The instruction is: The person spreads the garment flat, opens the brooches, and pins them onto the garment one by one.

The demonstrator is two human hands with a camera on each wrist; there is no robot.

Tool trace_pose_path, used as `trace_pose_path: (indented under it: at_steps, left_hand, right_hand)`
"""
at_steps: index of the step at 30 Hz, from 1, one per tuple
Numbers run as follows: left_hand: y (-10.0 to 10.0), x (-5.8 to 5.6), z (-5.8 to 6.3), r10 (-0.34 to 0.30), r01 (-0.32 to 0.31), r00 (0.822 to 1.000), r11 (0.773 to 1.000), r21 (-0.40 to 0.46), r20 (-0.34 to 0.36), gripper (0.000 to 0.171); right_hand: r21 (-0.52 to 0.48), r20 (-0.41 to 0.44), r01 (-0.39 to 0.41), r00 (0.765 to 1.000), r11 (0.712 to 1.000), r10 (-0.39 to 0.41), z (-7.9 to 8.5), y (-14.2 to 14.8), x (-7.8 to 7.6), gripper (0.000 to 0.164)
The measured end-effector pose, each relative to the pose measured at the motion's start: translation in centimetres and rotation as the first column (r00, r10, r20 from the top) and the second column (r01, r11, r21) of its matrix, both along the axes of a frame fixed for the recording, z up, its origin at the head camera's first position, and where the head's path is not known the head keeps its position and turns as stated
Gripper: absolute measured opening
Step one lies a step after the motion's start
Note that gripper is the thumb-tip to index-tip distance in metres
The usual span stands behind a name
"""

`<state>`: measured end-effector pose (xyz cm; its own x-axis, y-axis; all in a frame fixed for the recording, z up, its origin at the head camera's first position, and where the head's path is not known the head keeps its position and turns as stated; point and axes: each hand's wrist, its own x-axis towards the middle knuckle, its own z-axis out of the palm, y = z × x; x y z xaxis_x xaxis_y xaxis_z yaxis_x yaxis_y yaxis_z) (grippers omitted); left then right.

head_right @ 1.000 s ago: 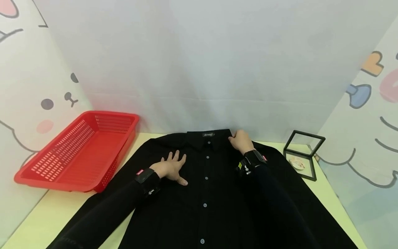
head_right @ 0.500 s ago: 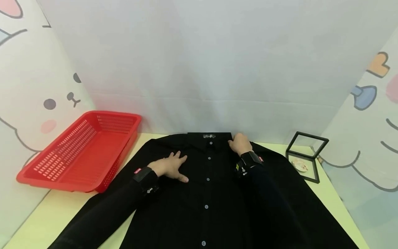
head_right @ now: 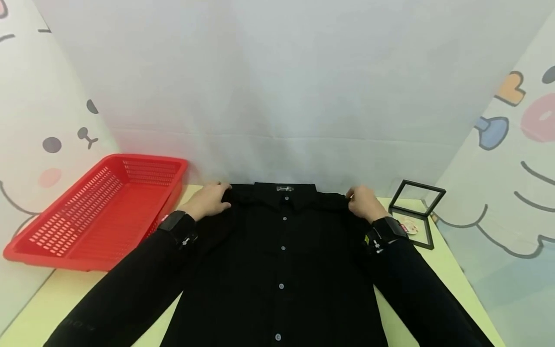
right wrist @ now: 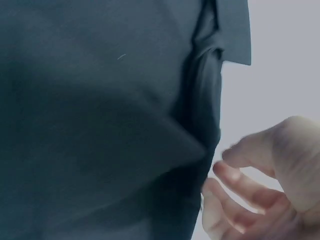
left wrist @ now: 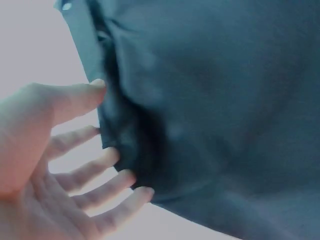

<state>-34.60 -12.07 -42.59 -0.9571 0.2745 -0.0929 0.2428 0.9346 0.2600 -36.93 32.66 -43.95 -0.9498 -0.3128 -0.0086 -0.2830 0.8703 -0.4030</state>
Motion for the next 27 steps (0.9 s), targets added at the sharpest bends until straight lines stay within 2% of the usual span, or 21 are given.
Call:
trace_pose_path:
  at_steps: [3,5,7,10,13,15,18,22,25,27]
  left_hand:
    - [-0.3,-0.3,-1.2,-0.002,0.001,0.998,1.000,-0.025,-0.055,0.067]
    - [-0.5,-0.5,-2.0,-0.004,0.001,0.995,1.000,-0.030,-0.095,0.073]
    - [-0.5,-0.6,-2.7,-0.003,-0.002,0.989,0.999,-0.032,-0.150,0.068]
    - [-0.3,-1.0,-3.2,0.000,-0.012,0.974,0.999,-0.049,-0.226,0.042]
    - [0.0,-1.7,-3.0,0.006,-0.028,0.963,0.997,-0.076,-0.270,0.015]
    - [0.1,-2.2,-2.6,0.022,-0.038,0.964,0.998,-0.053,-0.265,0.007]
    - [0.1,-3.1,-1.9,0.092,-0.077,0.972,0.994,0.075,-0.218,0.011]
    - [-0.1,-4.0,-1.2,0.175,-0.142,0.977,0.960,0.242,-0.124,0.018]
    - [-0.2,-4.2,-1.0,0.177,-0.147,0.982,0.942,0.303,-0.072,0.025]
    - [-0.2,-4.2,-1.0,0.171,-0.143,0.983,0.938,0.316,-0.061,0.028]
  right_hand:
    - [0.048,0.094,-0.050,0.995,0.998,0.045,-0.9,0.0,0.0,0.028]
    - [0.077,0.145,-0.049,0.989,0.996,0.037,-1.6,-0.3,0.0,0.029]
    - [0.091,0.135,-0.039,0.990,0.995,0.026,-2.1,-0.5,0.0,0.028]
    - [0.077,0.001,-0.016,1.000,0.997,0.016,-2.4,-0.7,0.2,0.021]
    - [0.036,-0.152,0.043,0.988,0.998,-0.037,-2.1,-0.9,0.2,0.018]
    - [0.002,-0.211,0.089,0.974,0.996,-0.087,-1.8,-1.0,0.2,0.020]
    - [-0.067,-0.224,0.136,0.963,0.988,-0.148,-1.3,-1.2,-0.1,0.024]
    - [-0.124,-0.202,0.137,0.966,0.983,-0.160,-1.1,-1.2,-0.4,0.028]
    - [-0.126,-0.189,0.130,0.970,0.983,-0.153,-1.1,-0.9,-0.3,0.030]
    - [-0.117,-0.171,0.123,0.975,0.985,-0.142,-1.1,-0.7,-0.2,0.032]
